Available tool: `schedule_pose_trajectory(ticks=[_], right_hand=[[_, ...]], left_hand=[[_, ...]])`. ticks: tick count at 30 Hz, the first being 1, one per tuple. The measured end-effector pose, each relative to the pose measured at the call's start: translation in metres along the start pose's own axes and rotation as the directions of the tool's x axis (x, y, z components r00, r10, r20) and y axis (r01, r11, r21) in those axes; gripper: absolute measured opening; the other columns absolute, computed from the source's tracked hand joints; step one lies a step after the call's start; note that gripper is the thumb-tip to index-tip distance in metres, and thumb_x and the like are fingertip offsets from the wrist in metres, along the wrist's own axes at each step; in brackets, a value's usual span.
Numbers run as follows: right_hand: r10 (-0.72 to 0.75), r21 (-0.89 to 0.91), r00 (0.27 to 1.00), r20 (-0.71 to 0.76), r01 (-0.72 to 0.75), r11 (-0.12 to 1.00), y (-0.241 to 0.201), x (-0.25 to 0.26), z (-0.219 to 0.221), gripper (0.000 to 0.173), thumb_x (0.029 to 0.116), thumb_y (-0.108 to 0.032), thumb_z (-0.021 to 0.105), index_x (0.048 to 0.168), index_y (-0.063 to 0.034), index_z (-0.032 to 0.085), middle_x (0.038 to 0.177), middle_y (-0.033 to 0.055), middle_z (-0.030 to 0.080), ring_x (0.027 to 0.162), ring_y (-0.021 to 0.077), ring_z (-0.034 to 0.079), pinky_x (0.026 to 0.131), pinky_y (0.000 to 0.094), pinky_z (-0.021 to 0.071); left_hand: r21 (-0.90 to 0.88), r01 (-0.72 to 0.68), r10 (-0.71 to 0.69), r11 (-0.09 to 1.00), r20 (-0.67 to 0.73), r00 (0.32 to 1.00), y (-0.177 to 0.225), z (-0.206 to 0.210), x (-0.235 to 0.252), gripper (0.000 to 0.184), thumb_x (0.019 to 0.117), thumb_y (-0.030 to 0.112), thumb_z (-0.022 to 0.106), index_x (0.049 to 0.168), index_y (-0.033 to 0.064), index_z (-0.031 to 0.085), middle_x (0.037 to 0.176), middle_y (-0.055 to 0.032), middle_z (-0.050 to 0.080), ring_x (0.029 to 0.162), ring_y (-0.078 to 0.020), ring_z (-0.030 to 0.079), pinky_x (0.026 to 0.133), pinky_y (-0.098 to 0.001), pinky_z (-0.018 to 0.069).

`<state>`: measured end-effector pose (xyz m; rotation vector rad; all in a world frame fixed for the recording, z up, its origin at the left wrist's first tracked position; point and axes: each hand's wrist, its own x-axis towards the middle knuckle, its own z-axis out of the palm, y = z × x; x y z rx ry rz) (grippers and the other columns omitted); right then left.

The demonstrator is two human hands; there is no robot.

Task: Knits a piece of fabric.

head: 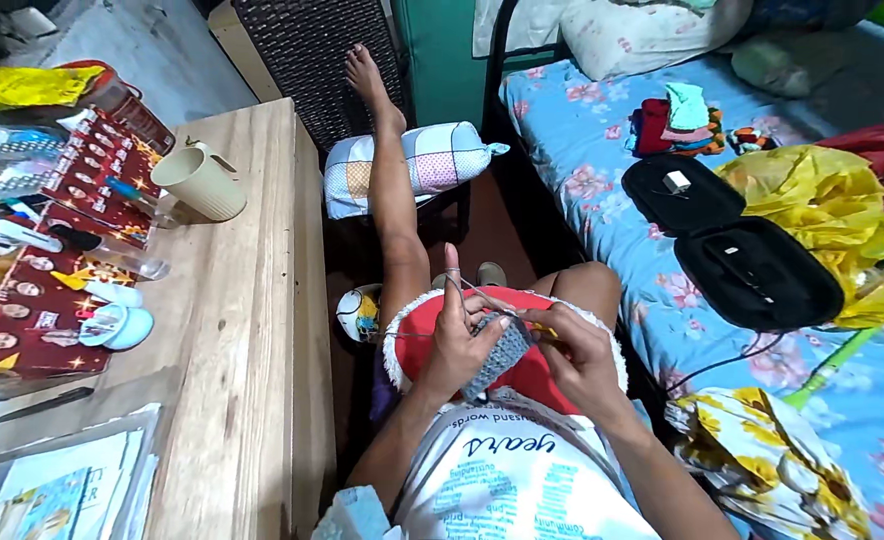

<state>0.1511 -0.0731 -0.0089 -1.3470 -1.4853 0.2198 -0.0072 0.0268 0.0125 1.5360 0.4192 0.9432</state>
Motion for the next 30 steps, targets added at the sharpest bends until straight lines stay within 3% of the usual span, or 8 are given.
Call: schedule_pose_trajectory(ticks=[7,12,15,17,20,24,26,30], right_hand=[[-0.133,-0.363,0.986,-0.101,0.088,0.927,-0.016,-0.001,0.006,0.033,0.0927,-0.006,0.053,0.116,-0.0072,0.076,0.08,0.0095,0.063,0.061,0.0154,0.057,0.05,0.0278,0.0452],[0.022,0.184,0.999,-0.044,-0.014,0.983,-0.004,-0.004,0.001,0.027,0.0938,-0.003,0.057,0.114,-0.0023,0.074,0.089,0.0037,0.064,0.075,-0.0007,0.058,0.067,0.0118,0.0495],[0.132,0.513,0.989,0.073,-0.151,0.845,-0.003,-0.001,-0.006,0.023,0.0954,-0.007,0.062,0.114,-0.0087,0.075,0.098,-0.0043,0.069,0.088,-0.0006,0.063,0.079,0.0168,0.0552],[0.123,0.544,0.987,0.103,-0.16,0.824,0.001,0.002,-0.009,0.023,0.0952,-0.009,0.063,0.114,-0.0128,0.076,0.098,-0.0069,0.069,0.088,-0.0016,0.063,0.078,0.0162,0.0544],[0.073,0.584,0.987,0.14,-0.142,0.799,0.006,0.005,-0.011,0.022,0.0965,-0.013,0.064,0.114,-0.0158,0.076,0.1,-0.0075,0.07,0.09,-0.0014,0.063,0.081,0.0166,0.0546],[0.037,0.646,0.98,0.195,-0.156,0.747,0.004,0.006,-0.007,0.022,0.0975,-0.014,0.064,0.116,-0.0162,0.075,0.1,-0.0065,0.07,0.092,-0.0005,0.064,0.083,0.018,0.0554],[0.083,0.609,0.985,0.151,-0.159,0.777,-0.002,0.006,-0.004,0.022,0.0964,-0.01,0.064,0.115,-0.0133,0.076,0.098,-0.0053,0.07,0.089,0.0,0.064,0.081,0.018,0.0557],[0.067,0.425,0.997,0.031,-0.073,0.902,-0.011,0.0,-0.005,0.023,0.0951,-0.005,0.061,0.114,-0.0062,0.074,0.094,-0.0017,0.066,0.083,-0.0026,0.06,0.073,0.0119,0.0517]], left_hand=[[0.129,-0.163,0.18,0.978,-0.131,0.975,-0.003,0.02,-0.014,0.101,0.0868,-0.01,0.064,0.152,-0.0127,-0.012,0.106,-0.0094,0.072,0.097,-0.0104,0.072,0.085,-0.0272,0.06],[0.307,-0.092,0.144,0.947,-0.151,0.978,0.0,0.001,-0.01,0.072,0.0959,-0.002,0.055,0.151,-0.0181,0.011,0.094,-0.0063,0.071,0.08,-0.0047,0.069,0.074,-0.0224,0.0585],[0.624,-0.015,0.156,0.781,-0.172,0.973,-0.005,-0.021,-0.004,0.026,0.0972,0.008,0.058,0.111,-0.0117,0.067,0.076,-0.0099,0.068,0.063,-0.01,0.065,0.061,-0.0254,0.0574],[0.67,-0.01,0.097,0.743,-0.093,0.991,-0.002,-0.041,-0.002,0.028,0.0972,0.018,0.063,0.078,-0.0017,0.07,0.072,-0.0082,0.064,0.067,-0.0098,0.061,0.064,-0.0243,0.0507],[0.208,-0.185,0.126,0.961,0.269,0.955,0.009,-0.078,0.0,0.038,0.0982,0.025,0.062,0.065,0.006,0.062,0.102,-0.0048,0.075,0.123,-0.0184,0.062,0.11,-0.0358,0.0452],[-0.279,-0.213,0.299,0.936,0.317,0.9,0.004,-0.065,0.005,0.041,0.0957,0.053,0.062,0.122,0.0246,0.074,0.14,-0.0068,0.064,0.141,-0.0295,0.049,0.12,-0.048,0.0344],[-0.215,-0.143,0.202,0.966,0.285,0.937,0.002,-0.04,0.001,0.08,0.0887,0.052,0.072,0.154,0.0168,0.043,0.142,-0.0062,0.062,0.133,-0.0225,0.056,0.114,-0.0411,0.044],[-0.107,0.064,-0.053,0.992,0.098,0.994,0.012,0.002,-0.006,0.1,0.0873,-0.006,0.066,0.154,-0.0122,-0.009,0.119,-0.0153,0.07,0.108,-0.0184,0.071,0.096,-0.0351,0.0578]])
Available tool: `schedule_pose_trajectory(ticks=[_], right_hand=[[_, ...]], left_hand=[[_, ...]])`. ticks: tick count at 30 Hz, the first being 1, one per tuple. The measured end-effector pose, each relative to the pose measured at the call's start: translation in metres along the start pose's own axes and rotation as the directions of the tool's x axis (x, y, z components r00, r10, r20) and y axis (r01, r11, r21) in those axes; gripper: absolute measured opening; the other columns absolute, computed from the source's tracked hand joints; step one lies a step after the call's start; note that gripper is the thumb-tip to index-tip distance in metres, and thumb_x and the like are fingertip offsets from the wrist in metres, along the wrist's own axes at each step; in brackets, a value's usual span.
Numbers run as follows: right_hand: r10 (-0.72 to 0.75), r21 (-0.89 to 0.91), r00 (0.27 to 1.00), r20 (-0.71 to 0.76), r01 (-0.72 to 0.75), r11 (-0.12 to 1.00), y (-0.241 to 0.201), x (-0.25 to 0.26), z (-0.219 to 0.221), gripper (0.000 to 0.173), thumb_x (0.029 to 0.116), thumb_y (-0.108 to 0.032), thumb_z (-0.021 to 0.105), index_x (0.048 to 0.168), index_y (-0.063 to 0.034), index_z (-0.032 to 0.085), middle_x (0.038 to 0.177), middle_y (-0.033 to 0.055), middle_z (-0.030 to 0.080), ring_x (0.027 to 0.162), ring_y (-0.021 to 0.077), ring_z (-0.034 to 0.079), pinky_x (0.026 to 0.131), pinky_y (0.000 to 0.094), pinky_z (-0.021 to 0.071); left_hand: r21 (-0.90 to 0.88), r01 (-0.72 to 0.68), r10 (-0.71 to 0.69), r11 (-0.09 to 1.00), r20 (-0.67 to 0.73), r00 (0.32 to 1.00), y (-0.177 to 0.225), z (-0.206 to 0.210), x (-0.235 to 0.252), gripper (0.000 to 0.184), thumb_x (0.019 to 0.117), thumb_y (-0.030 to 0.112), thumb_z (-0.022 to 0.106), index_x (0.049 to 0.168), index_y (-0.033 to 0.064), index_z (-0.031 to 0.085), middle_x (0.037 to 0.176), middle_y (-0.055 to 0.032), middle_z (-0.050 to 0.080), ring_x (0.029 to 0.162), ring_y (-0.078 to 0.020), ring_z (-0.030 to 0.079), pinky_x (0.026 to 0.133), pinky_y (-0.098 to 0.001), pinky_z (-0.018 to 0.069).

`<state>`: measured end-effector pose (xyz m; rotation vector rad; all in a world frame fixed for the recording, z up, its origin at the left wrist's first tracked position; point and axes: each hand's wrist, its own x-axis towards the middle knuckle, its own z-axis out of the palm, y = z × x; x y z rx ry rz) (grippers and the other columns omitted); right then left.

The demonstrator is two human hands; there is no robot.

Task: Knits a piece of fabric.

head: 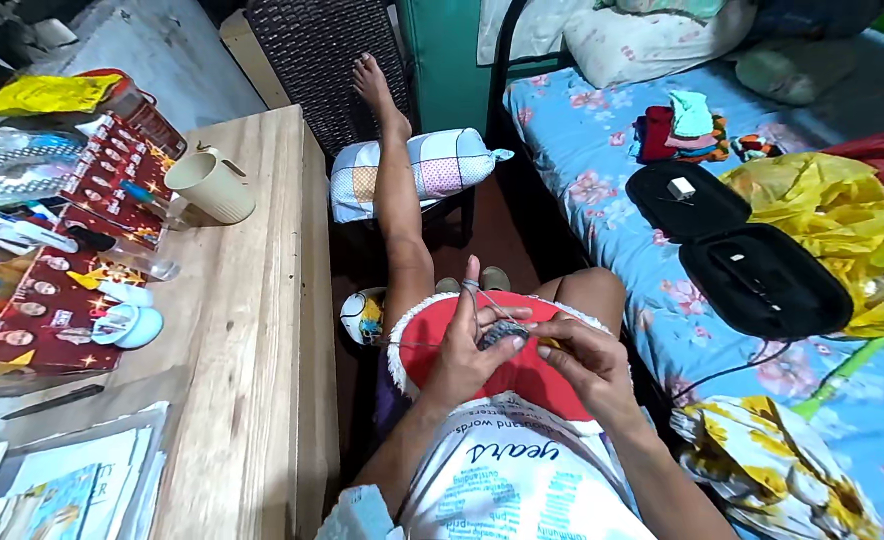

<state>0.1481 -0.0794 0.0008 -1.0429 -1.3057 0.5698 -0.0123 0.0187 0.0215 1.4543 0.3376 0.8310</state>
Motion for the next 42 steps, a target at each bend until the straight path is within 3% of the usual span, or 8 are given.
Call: schedule_pose_trajectory(ticks=[6,10,14,23,31,34,38,42], right_hand=[[-0.231,-0.549,0.973,-0.003,0.191,0.814,-0.013,-0.004,0.013,0.027,0.0942,-0.009,0.053,0.112,-0.0081,0.074,0.083,0.0077,0.061,0.063,0.0078,0.054,0.054,0.0199,0.0448],[-0.036,-0.202,0.998,-0.051,0.025,0.979,-0.023,0.004,0.019,0.023,0.0939,-0.003,0.058,0.114,0.002,0.068,0.095,0.004,0.068,0.079,0.0005,0.063,0.069,0.0135,0.0534],[0.193,0.388,0.98,-0.045,-0.161,0.907,-0.022,0.011,0.022,0.036,0.0879,0.0,0.067,0.122,-0.01,0.059,0.1,-0.0055,0.07,0.078,-0.0008,0.064,0.064,0.0148,0.0534],[-0.337,-0.408,0.941,-0.005,0.306,0.86,0.003,0.003,0.015,0.011,0.0963,-0.008,0.056,0.103,-0.0018,0.062,0.087,0.0086,0.063,0.075,0.0043,0.06,0.066,0.0127,0.0496],[-0.12,-0.099,0.988,0.099,0.13,0.987,0.005,0.002,-0.002,0.009,0.097,-0.011,0.061,0.1,-0.005,0.066,0.091,0.0009,0.066,0.077,-0.0042,0.06,0.066,0.0083,0.0489],[0.137,0.101,0.985,0.108,-0.148,0.984,-0.001,0.002,-0.003,0.011,0.0907,-0.009,0.067,0.1,-0.0117,0.071,0.091,-0.0091,0.069,0.078,-0.0043,0.063,0.069,0.0131,0.0543],[0.136,-0.124,0.991,0.007,-0.134,0.983,-0.006,0.004,0.013,0.01,0.0907,-0.006,0.062,0.097,-0.0012,0.068,0.088,-0.0011,0.066,0.074,-0.0032,0.059,0.064,0.0119,0.0507],[0.234,0.052,0.966,-0.107,-0.23,0.972,-0.003,0.011,0.021,0.014,0.0913,0.0,0.06,0.105,-0.0003,0.064,0.097,-0.0004,0.065,0.065,-0.0031,0.054,0.057,0.0124,0.0467]], left_hand=[[0.555,-0.33,0.475,0.763,-0.136,0.869,-0.025,0.023,-0.011,0.072,0.0942,-0.004,0.059,0.155,-0.0075,0.021,0.114,-0.0124,0.075,0.107,-0.0134,0.073,0.094,-0.0288,0.0576],[0.558,-0.436,0.603,0.706,-0.151,0.783,-0.033,0.029,-0.015,0.061,0.1039,0.014,0.058,0.156,0.021,0.027,0.118,0.0006,0.073,0.109,-0.0069,0.07,0.098,-0.0258,0.055],[0.424,-0.438,0.554,0.792,-0.2,0.808,-0.013,0.028,-0.014,0.069,0.1009,0.009,0.062,0.158,0.0196,0.025,0.109,0.0043,0.074,0.102,-0.0047,0.071,0.095,-0.0258,0.0568],[0.149,-0.228,0.244,0.962,-0.097,0.965,0.019,0.001,-0.016,0.072,0.0941,-0.003,0.059,0.154,-0.0115,0.02,0.093,-0.0012,0.072,0.086,-0.0044,0.069,0.083,-0.0244,0.0589],[-0.104,-0.022,0.026,0.994,0.034,0.999,0.02,-0.024,-0.01,0.067,0.093,-0.005,0.053,0.155,-0.0039,0.028,0.087,0.0018,0.071,0.077,-0.0055,0.068,0.077,-0.0251,0.0595],[0.158,-0.054,0.062,0.986,-0.045,0.997,0.013,-0.017,-0.011,0.057,0.0926,-0.005,0.056,0.147,-0.0112,0.041,0.1,-0.0071,0.072,0.086,-0.0061,0.069,0.083,-0.0255,0.0593],[0.642,-0.3,0.398,0.706,-0.008,0.917,-0.016,0.002,-0.013,0.038,0.0923,-0.001,0.058,0.129,-0.0104,0.064,0.087,-0.017,0.073,0.074,-0.0147,0.07,0.073,-0.0265,0.0585],[0.548,-0.361,0.435,0.754,-0.006,0.9,-0.021,0.007,-0.01,0.033,0.0963,-0.001,0.057,0.127,-0.0108,0.064,0.099,-0.0185,0.074,0.085,-0.009,0.07,0.082,-0.021,0.0566]])
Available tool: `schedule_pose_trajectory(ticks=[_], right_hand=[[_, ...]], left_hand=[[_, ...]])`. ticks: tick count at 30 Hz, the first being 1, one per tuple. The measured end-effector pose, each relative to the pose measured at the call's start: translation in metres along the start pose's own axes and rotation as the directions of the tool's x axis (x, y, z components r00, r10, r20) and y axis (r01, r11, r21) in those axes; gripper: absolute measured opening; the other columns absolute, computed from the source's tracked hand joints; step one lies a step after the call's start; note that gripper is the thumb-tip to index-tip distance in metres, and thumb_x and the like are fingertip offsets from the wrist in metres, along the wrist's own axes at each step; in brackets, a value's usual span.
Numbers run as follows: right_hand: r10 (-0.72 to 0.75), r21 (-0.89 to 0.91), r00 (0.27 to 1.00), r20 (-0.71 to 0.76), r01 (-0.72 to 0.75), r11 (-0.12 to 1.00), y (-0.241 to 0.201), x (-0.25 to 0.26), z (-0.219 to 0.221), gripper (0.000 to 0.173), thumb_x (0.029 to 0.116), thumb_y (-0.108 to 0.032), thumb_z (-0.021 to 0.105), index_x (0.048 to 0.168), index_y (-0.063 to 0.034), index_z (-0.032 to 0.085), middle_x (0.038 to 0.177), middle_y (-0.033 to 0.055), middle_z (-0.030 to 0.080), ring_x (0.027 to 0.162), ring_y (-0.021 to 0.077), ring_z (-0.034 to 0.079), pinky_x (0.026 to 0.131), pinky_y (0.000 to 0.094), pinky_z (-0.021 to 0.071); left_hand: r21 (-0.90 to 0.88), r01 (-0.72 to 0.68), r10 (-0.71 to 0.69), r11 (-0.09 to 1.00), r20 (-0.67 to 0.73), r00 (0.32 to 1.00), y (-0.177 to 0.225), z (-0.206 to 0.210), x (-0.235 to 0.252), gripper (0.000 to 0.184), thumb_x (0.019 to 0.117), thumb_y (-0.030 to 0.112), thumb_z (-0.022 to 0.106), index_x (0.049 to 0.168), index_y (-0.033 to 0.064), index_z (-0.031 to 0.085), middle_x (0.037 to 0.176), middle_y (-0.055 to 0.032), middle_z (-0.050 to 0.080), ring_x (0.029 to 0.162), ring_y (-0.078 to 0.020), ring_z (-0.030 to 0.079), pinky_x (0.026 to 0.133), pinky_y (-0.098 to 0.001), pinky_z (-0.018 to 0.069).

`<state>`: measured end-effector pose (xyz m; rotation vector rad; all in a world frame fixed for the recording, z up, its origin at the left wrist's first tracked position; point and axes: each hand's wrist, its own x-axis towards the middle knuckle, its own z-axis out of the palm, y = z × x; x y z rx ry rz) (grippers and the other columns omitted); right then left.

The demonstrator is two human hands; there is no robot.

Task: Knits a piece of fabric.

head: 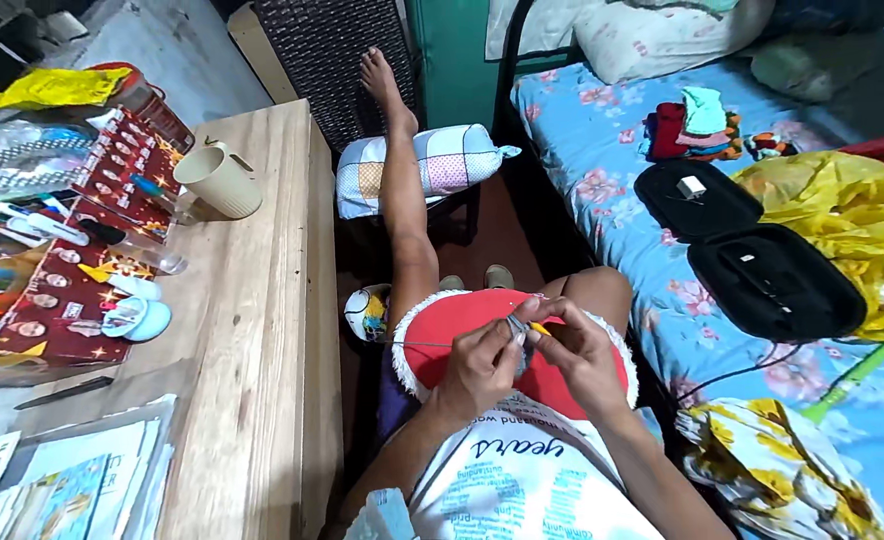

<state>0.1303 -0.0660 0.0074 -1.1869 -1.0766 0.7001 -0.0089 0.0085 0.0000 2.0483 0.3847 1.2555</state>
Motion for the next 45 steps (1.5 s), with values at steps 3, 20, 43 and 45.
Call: schedule_pose_trajectory(ticks=[3,20,43,45], right_hand=[[0.118,0.181,0.993,-0.011,-0.114,0.977,0.002,0.001,-0.003,0.024,0.0919,0.004,0.056,0.115,-0.0004,0.063,0.102,0.0003,0.068,0.064,-0.0005,0.056,0.054,0.0141,0.046],[0.054,0.418,0.975,0.217,-0.143,0.897,0.013,-0.001,-0.015,0.027,0.092,-0.004,0.068,0.117,-0.0106,0.076,0.108,-0.0008,0.076,0.086,0.0021,0.069,0.074,0.0192,0.058],[-0.243,-0.303,0.913,0.328,0.345,0.888,0.011,0.0,-0.047,0.035,0.0973,-0.005,0.054,0.125,-0.0153,0.074,0.093,0.0066,0.062,0.073,0.0007,0.054,0.062,0.0134,0.0445],[-0.277,-0.413,0.905,0.324,0.398,0.819,0.006,-0.001,-0.046,0.037,0.0967,-0.007,0.053,0.125,-0.0189,0.074,0.091,0.008,0.062,0.067,0.0066,0.054,0.057,0.0208,0.0442]], left_hand=[[-0.25,0.166,-0.161,0.954,0.043,0.986,0.002,-0.009,0.004,0.028,0.0955,-0.005,0.058,0.121,-0.0118,0.067,0.116,-0.0154,0.073,0.103,-0.0062,0.07,0.093,-0.0222,0.0556],[-0.736,0.383,-0.19,0.558,0.336,0.923,-0.037,-0.038,0.006,0.063,0.0956,0.042,0.067,0.152,0.0208,0.047,0.137,-0.0085,0.065,0.124,-0.0234,0.063,0.106,-0.0411,0.0499],[-0.54,0.503,-0.566,0.675,0.059,0.822,0.013,-0.014,0.01,0.069,0.0869,-0.009,0.06,0.151,-0.0091,0.034,0.09,-0.0047,0.071,0.079,-0.0091,0.068,0.076,-0.0253,0.0581],[-0.499,0.485,-0.548,0.718,0.026,0.836,0.016,-0.013,0.01,0.068,0.0866,-0.009,0.06,0.15,-0.0104,0.035,0.091,-0.0043,0.071,0.079,-0.0084,0.068,0.074,-0.0237,0.0575]])
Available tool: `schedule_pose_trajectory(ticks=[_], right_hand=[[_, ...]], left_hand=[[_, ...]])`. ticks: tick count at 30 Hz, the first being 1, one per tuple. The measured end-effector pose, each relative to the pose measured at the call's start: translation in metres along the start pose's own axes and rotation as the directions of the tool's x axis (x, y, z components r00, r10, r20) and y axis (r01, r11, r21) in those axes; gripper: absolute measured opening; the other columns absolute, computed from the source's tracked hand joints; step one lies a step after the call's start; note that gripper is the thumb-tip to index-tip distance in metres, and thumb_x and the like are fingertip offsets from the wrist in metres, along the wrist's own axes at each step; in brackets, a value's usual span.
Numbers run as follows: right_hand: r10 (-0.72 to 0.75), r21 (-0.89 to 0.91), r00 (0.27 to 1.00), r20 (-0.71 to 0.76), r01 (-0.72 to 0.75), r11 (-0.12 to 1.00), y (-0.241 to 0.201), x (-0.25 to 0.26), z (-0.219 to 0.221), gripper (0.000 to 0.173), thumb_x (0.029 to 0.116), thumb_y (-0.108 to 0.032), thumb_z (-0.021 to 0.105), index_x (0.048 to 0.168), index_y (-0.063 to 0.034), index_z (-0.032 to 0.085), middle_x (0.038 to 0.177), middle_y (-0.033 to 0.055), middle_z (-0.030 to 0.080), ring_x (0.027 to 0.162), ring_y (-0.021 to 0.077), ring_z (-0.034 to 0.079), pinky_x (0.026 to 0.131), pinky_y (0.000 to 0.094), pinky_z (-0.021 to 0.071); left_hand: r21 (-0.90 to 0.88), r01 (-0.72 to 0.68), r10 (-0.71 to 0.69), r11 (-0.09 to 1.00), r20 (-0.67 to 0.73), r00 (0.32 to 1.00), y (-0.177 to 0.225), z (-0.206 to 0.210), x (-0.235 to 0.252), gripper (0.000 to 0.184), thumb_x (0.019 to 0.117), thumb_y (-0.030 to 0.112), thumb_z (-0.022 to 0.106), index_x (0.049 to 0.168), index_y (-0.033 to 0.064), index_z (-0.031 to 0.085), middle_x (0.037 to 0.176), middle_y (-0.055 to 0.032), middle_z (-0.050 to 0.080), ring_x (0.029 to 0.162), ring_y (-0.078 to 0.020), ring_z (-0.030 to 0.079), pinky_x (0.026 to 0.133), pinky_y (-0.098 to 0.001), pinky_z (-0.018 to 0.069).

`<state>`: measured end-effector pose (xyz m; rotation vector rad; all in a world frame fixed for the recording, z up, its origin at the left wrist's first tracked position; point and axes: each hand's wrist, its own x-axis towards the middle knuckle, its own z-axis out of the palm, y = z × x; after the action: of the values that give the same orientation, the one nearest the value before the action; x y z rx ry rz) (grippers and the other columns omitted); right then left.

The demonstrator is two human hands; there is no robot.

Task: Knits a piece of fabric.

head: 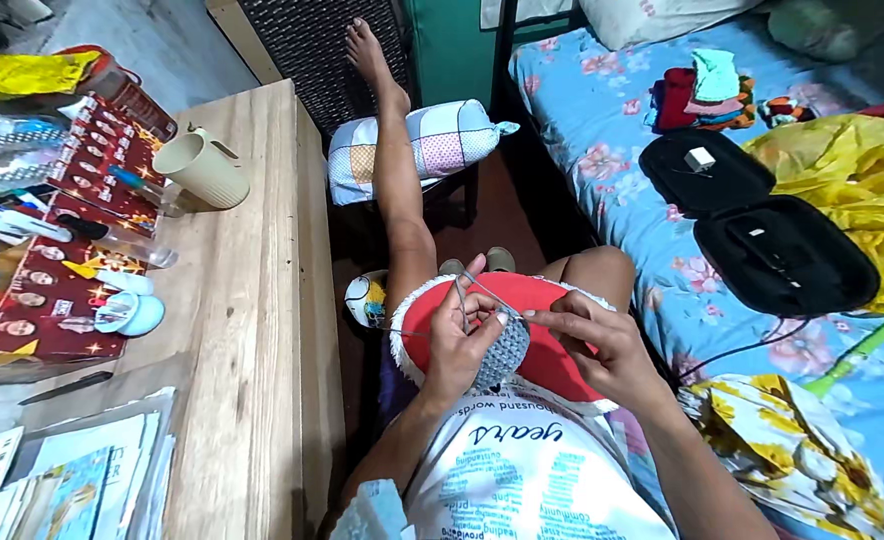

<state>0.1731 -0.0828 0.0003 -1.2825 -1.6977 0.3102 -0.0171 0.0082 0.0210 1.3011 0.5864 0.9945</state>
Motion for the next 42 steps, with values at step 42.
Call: schedule_pose_trajectory(ticks=[42], right_hand=[[0.284,0.373,0.953,-0.102,-0.228,0.9,-0.041,0.025,0.025,0.024,0.0893,-0.001,0.061,0.113,0.0031,0.06,0.093,0.0009,0.069,0.077,-0.0007,0.064,0.067,0.0147,0.0544]], left_hand=[[0.602,-0.544,0.597,0.584,0.135,0.791,-0.027,0.017,-0.006,0.04,0.095,0.002,0.06,0.131,-0.0166,0.058,0.079,-0.0164,0.07,0.064,-0.0115,0.064,0.063,-0.0206,0.0538]])
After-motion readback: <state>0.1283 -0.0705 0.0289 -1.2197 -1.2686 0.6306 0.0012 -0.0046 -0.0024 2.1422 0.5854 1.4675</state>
